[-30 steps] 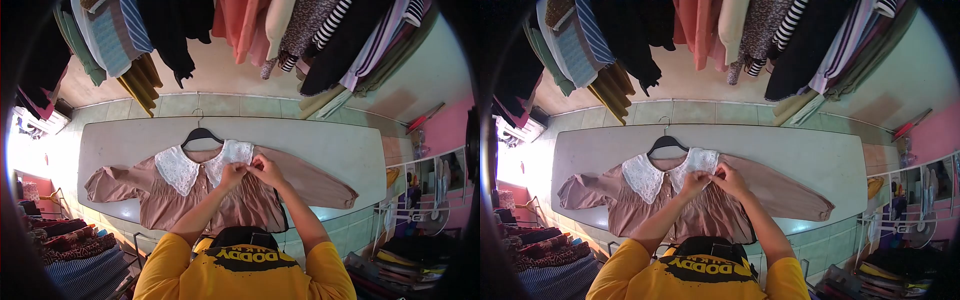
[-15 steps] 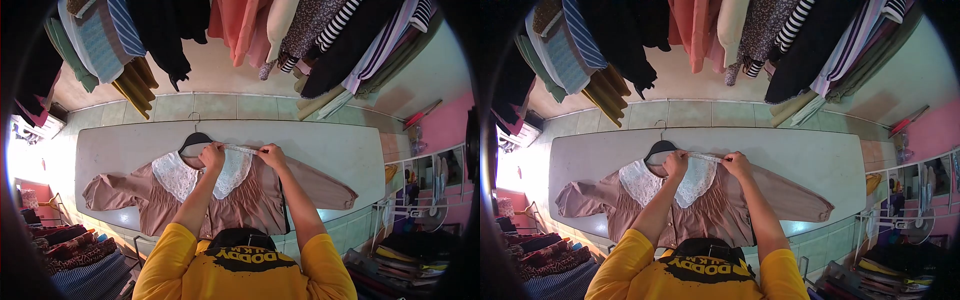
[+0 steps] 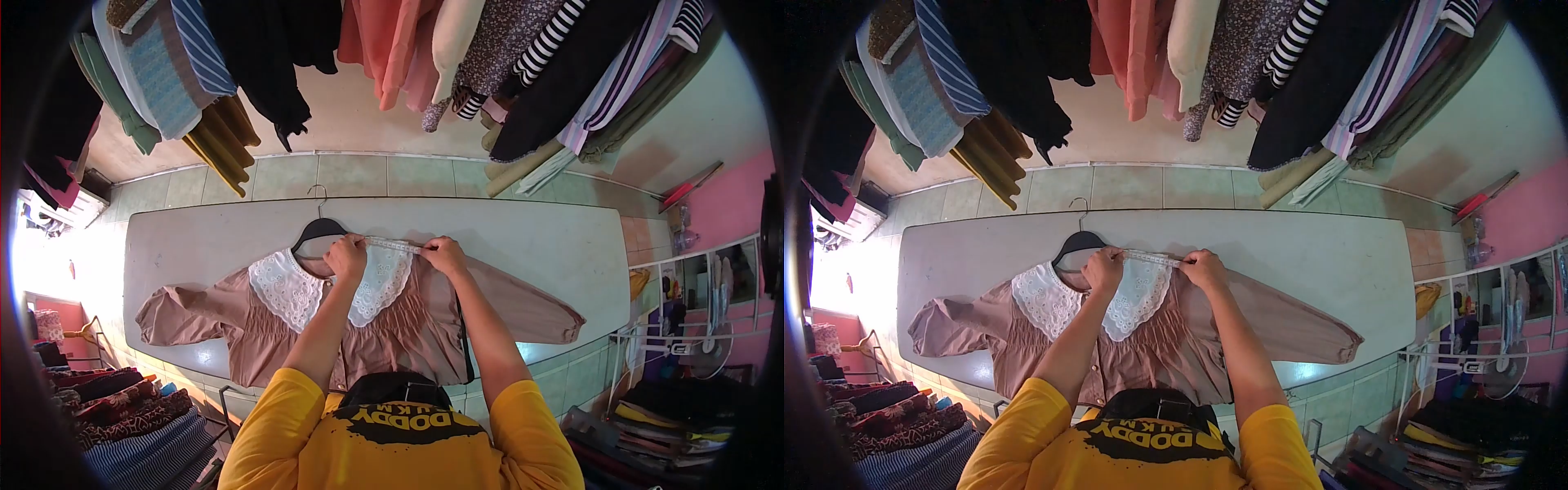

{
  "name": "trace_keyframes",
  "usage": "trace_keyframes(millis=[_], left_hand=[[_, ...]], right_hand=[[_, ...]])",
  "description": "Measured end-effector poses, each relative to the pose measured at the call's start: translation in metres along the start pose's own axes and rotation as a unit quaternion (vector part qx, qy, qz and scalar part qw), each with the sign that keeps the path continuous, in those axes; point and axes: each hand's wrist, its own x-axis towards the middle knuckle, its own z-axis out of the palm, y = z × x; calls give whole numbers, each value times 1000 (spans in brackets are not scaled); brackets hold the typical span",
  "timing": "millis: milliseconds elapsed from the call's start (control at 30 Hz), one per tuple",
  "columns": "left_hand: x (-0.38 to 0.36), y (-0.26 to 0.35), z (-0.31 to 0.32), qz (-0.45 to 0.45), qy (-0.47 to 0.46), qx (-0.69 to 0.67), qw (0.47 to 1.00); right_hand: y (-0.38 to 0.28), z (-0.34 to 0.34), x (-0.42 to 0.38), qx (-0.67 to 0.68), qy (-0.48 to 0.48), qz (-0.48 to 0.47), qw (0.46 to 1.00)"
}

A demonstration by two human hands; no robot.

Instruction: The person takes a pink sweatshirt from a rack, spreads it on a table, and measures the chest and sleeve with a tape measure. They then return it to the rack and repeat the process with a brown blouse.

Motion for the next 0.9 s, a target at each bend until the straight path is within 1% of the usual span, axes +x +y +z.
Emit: trace_keyframes(millis=[100, 333, 400, 433, 500, 533, 567, 600, 633, 667, 700, 733, 767, 800, 833, 900], left_hand=[[1, -2, 2, 7, 8, 21, 1000], [-3, 1, -4, 12, 11, 8, 1000], [-6, 3, -9, 35, -7, 5, 999], [-8, 2, -8, 37, -7, 5, 999], [-18, 0, -6, 110, 78, 11, 991], [-23, -1, -8, 114, 76, 12, 991], [-29, 1, -11, 188, 95, 13, 978], [-35, 1, -13, 261, 114, 14, 959], [-41, 1, -10, 263, 112, 13, 958], [-46, 0, -5, 341, 37, 7, 939], [-50, 1, 0, 415, -37, 1, 909], [-53, 3, 8, 418, -39, 0, 908], [-57, 6, 17, 495, -75, 77, 862], [-61, 9, 22, 564, -109, 154, 804], [-63, 13, 23, 567, -110, 153, 802], [-66, 22, 25, 490, -141, 201, 837]], right_hand=[[2, 2, 2, -4, -1, 0, 1000], [2, 3, -1, -1, 10, -6, 1000], [5, 3, -3, 9, 29, -43, 999], [8, 1, -5, 10, 31, -42, 999], [20, -7, -14, 140, 53, -64, 987], [24, -17, -25, 157, 84, -37, 983], [29, -30, -40, 173, 116, -10, 978], [42, -41, -54, 228, 125, 21, 965], [58, -53, -70, 282, 134, 50, 949], [72, -69, -90, 306, 150, 90, 936], [95, -81, -108, 336, 160, 107, 922], [120, -93, -126, 329, 192, 106, 919], [137, -111, -151, 334, 197, 132, 912], [157, -126, -172, 298, 228, 168, 912], [172, -137, -192, 262, 259, 204, 907], [176, -154, -236, 303, 271, 259, 876]])
